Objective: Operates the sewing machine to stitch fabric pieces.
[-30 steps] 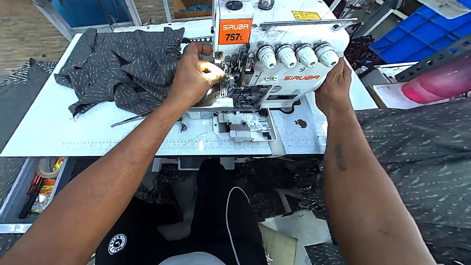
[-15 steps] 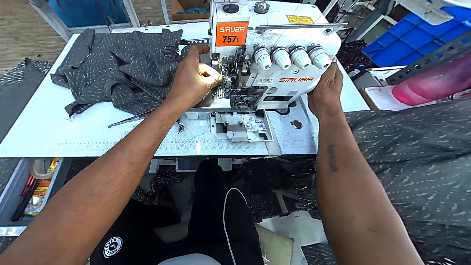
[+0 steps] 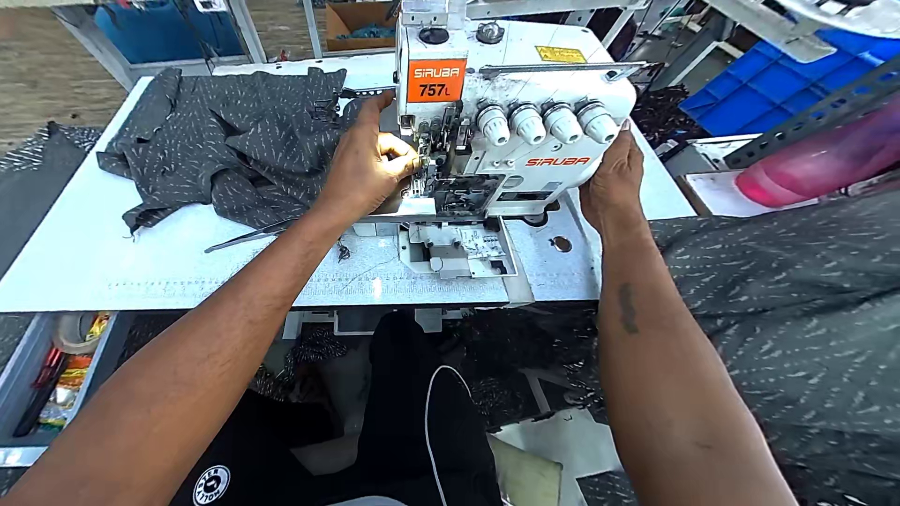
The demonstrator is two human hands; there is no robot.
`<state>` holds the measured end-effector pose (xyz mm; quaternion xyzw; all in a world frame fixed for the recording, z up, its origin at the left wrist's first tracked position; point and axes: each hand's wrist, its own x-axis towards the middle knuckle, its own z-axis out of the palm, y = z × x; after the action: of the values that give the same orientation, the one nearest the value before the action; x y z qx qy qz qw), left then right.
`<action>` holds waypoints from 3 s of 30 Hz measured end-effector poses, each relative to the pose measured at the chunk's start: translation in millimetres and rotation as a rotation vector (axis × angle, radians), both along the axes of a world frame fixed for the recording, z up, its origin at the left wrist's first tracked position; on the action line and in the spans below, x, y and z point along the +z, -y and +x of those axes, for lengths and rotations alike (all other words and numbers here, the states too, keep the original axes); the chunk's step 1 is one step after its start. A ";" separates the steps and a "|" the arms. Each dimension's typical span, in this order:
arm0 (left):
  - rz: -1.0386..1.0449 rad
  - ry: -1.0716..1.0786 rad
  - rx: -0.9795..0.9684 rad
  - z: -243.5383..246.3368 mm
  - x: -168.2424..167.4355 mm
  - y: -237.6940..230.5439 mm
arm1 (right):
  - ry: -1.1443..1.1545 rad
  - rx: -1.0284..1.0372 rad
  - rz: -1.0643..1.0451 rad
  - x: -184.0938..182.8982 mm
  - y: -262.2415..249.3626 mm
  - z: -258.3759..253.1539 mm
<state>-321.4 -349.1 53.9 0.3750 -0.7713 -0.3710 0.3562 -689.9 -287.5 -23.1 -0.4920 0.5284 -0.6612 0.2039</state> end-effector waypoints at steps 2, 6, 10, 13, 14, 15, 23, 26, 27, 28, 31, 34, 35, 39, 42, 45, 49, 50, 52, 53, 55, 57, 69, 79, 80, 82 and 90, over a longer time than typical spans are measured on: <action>0.000 -0.025 -0.007 0.0 -1.4 0.5 | 0.011 0.000 0.005 -0.1 0.4 0.0; 0.001 -0.069 -0.020 -0.3 -2.9 1.4 | 0.011 0.002 0.015 0.0 0.8 -1.4; -0.015 -0.074 -0.015 -0.6 -2.2 0.6 | 0.028 0.004 0.020 -0.8 1.5 -1.8; -0.030 -0.077 -0.022 -0.5 -2.1 0.3 | 0.041 0.001 0.009 -0.9 1.8 -1.2; -0.033 -0.083 -0.026 -0.6 -2.3 0.4 | 0.036 0.001 0.008 -0.5 1.7 -1.1; -0.034 -0.093 -0.029 -1.0 -2.6 0.4 | 0.033 -0.001 0.008 0.0 1.7 -1.1; -0.041 -0.112 -0.040 -2.3 -2.5 0.4 | 0.015 0.022 0.069 4.1 1.6 -5.5; -0.034 -0.113 -0.048 -2.9 -2.8 1.0 | 0.028 0.020 0.166 12.1 -0.8 -6.1; -0.032 -0.120 -0.054 -3.0 -2.9 1.2 | 0.037 0.022 0.190 14.9 -1.4 -5.8; -0.028 -0.129 -0.059 -3.1 -2.7 1.1 | 0.046 0.024 0.207 16.7 -1.5 -5.6; -0.016 -0.151 -0.057 -3.4 -2.1 0.8 | 0.073 0.023 0.215 16.4 -0.3 -5.1; -0.013 -0.169 -0.031 -4.2 -1.9 0.6 | 0.093 0.023 0.175 12.3 0.8 -5.8; -0.009 -0.173 -0.026 -4.3 -2.1 0.8 | 0.098 0.022 0.165 11.7 1.1 -5.4; 0.007 -0.172 -0.045 -3.5 -2.6 1.5 | 0.097 0.024 0.160 12.0 0.0 -4.3; 0.015 -0.186 -0.052 -3.4 -3.3 1.5 | 0.106 0.031 0.161 12.0 0.0 -3.3; 0.020 -0.190 -0.057 -4.2 -3.7 1.6 | 0.109 0.031 0.173 13.7 -0.6 -3.0; 0.056 -0.197 -0.066 -4.2 -1.5 0.5 | 0.112 0.025 0.179 13.2 -0.1 -3.7; 0.059 -0.197 -0.070 -3.8 -1.4 0.5 | 0.115 0.024 0.181 13.0 0.3 -3.7; 0.050 -0.196 -0.084 -2.7 -1.7 0.9 | 0.112 0.030 0.179 13.4 0.3 -3.1; 0.042 -0.188 -0.089 -2.2 -2.1 1.5 | 0.104 0.030 0.177 13.7 0.0 -2.8; 0.059 -0.195 -0.107 -1.5 -1.8 1.6 | 0.103 0.027 0.174 13.9 -0.3 -1.8; 0.085 -0.209 -0.112 -2.0 -1.2 1.1 | 0.109 0.029 0.171 14.2 -0.7 -1.0; 0.130 -0.195 -0.136 -0.5 0.9 2.0 | 0.078 0.048 0.168 13.8 -1.1 -0.3; 0.055 -0.039 -0.071 -3.0 1.1 3.6 | 0.061 0.034 0.168 15.7 -3.0 3.4; 0.054 -0.030 -0.062 -3.6 0.8 3.8 | 0.063 0.035 0.168 15.1 -3.1 2.6; 0.064 -0.008 -0.040 -4.9 1.6 3.4 | 0.056 0.028 0.172 14.7 -3.5 2.7; 0.030 0.072 0.126 -12.7 1.9 -7.2 | 0.067 0.025 0.158 12.4 -2.5 2.4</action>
<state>-334.1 -341.9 55.8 0.4413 -0.7528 -0.3458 0.3449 -687.5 -284.9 -10.7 -0.4585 0.5656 -0.6310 0.2679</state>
